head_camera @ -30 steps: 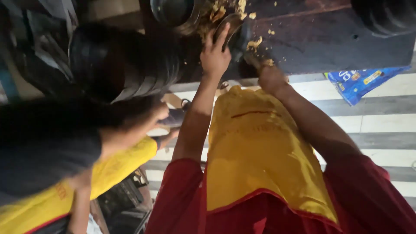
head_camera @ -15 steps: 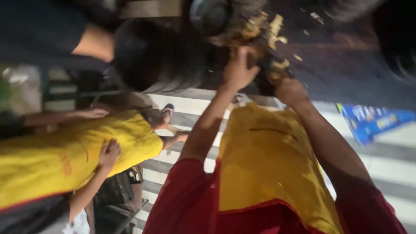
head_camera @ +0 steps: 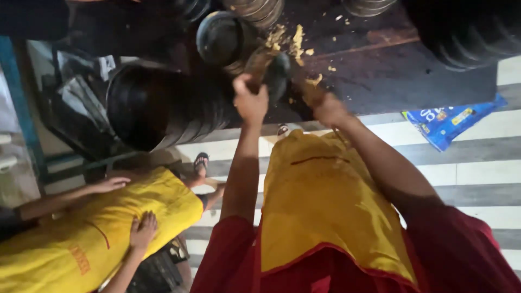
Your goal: Scraping residues and burnt bits from metal baking molds using a knife and stacking them.
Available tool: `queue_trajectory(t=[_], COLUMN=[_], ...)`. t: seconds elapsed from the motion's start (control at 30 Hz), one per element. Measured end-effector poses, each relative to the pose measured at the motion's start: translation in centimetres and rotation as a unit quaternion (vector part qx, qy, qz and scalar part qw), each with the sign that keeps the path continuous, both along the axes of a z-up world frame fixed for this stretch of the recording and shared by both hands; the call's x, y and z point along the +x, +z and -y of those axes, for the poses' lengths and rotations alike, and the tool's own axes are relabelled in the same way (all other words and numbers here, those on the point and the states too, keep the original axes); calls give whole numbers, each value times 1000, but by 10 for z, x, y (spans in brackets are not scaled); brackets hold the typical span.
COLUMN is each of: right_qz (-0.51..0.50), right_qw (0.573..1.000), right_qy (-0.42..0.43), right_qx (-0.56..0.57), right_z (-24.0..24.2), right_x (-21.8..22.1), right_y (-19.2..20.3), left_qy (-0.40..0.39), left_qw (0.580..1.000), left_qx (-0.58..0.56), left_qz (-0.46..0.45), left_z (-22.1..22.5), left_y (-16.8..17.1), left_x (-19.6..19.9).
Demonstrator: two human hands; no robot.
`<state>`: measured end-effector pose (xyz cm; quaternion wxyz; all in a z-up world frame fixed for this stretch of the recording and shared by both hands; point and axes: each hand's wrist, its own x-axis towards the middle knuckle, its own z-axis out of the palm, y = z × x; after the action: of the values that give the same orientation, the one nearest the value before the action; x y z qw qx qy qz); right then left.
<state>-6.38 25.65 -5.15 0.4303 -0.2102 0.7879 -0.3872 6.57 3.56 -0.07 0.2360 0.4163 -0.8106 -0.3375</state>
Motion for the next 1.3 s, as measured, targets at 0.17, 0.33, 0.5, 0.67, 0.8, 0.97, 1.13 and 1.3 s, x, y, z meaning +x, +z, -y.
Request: queue_trajectory(t=[0.17, 0.33, 0.5, 0.67, 0.8, 0.97, 1.13, 1.3], right_qz=[447, 488, 306, -302, -317, -429, -439, -431], right_qw=[832, 819, 926, 942, 922, 854, 836, 826], right_qy=[-279, -262, -181, 68, 223, 249, 275, 351], right_qx=[-177, -154, -131, -132, 10, -159, -182, -92], right_z=[42, 60, 40, 10, 25, 35, 49, 58], right_x=[-11, -13, -16, -6, -5, 20, 21, 23], right_y=[17, 52, 115, 154, 209, 213, 236, 241], left_qy=[-132, -198, -151, -78, -76, 2, -16, -19], left_qw=[978, 944, 966, 984, 986, 993, 989, 987], left_qx=[-122, -201, -152, 31, 11, -66, -92, -112], left_qz=[-104, -168, -148, -158, -146, -100, -114, -112], left_z=[-7, -3, 15, 21, 16, 6, 6, 4], left_y=[4, 38, 36, 64, 101, 136, 158, 166], left_x=[13, 2, 15, 55, 91, 117, 131, 139])
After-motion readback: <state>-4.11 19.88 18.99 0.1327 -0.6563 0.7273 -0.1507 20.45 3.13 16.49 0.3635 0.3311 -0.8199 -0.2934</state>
